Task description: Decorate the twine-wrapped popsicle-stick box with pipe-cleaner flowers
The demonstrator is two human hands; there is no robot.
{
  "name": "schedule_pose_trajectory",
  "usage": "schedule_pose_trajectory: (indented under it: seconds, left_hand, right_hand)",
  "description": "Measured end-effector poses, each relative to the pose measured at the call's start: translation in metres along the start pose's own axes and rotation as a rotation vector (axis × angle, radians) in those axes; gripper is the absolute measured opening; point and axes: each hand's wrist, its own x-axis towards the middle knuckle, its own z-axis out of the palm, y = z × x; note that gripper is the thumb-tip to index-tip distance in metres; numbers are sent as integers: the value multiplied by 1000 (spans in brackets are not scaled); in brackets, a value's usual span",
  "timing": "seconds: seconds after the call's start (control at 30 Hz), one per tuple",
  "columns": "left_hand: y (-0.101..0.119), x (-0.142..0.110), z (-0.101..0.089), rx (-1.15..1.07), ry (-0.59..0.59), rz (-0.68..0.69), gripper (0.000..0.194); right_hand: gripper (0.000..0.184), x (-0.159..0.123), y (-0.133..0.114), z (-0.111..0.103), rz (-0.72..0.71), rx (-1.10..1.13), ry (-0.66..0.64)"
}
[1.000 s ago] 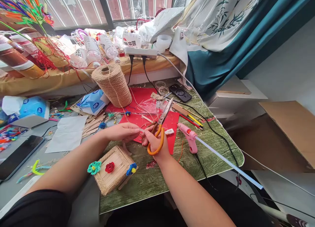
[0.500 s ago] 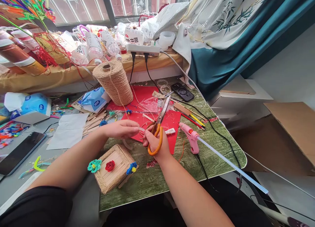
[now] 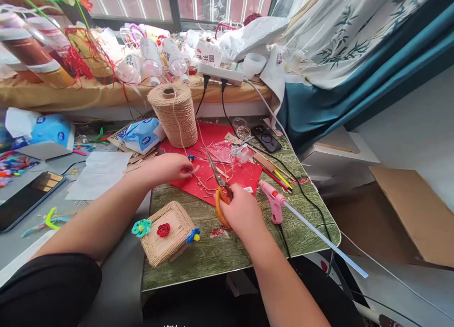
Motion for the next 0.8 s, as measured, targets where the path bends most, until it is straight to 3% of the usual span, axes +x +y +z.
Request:
schedule_pose_trajectory:
  seconds: [0.1,0.17,0.23,0.33,0.4,0.47,0.57,0.63,0.7,0.8]
  left_hand:
    - [-2,5,10,71,-10,16,24]
    - [2,2,3,49,51,21,24]
    - [15,-7,-15,-24,159,47,22]
    - [48,-29,-51,-232,287,200,25]
    - [71,-46,-70,-307,255,251,33]
    - [87,-63,-79,-241,147,244,34]
    - [92,-89,-78,-93,-10,138,30]
    - [88,-110,-72,-72,-62,42,41]
    - [85,-134,-63,-69,-47,-47,56]
    - [93,-172,-40,-62,66,-166,96]
  right_hand:
    - [20,-14,9,-7,-5,-211,-18]
    - [19,-22,18,-1,-23,-270,-31]
    - [18,-28,28,9,-71,-295,-19]
    - [34,-34,39,19,-184,-302,29]
    - [35,-38,46,21,-265,-300,60]
    - [28,-44,52,22,-358,-291,100]
    - [16,-57,58,24,-511,-239,222]
    - [13,-64,61,25,-614,-179,276]
    - [13,-68,61,26,-690,-130,274]
    - [14,-70,60,25,-717,-101,225]
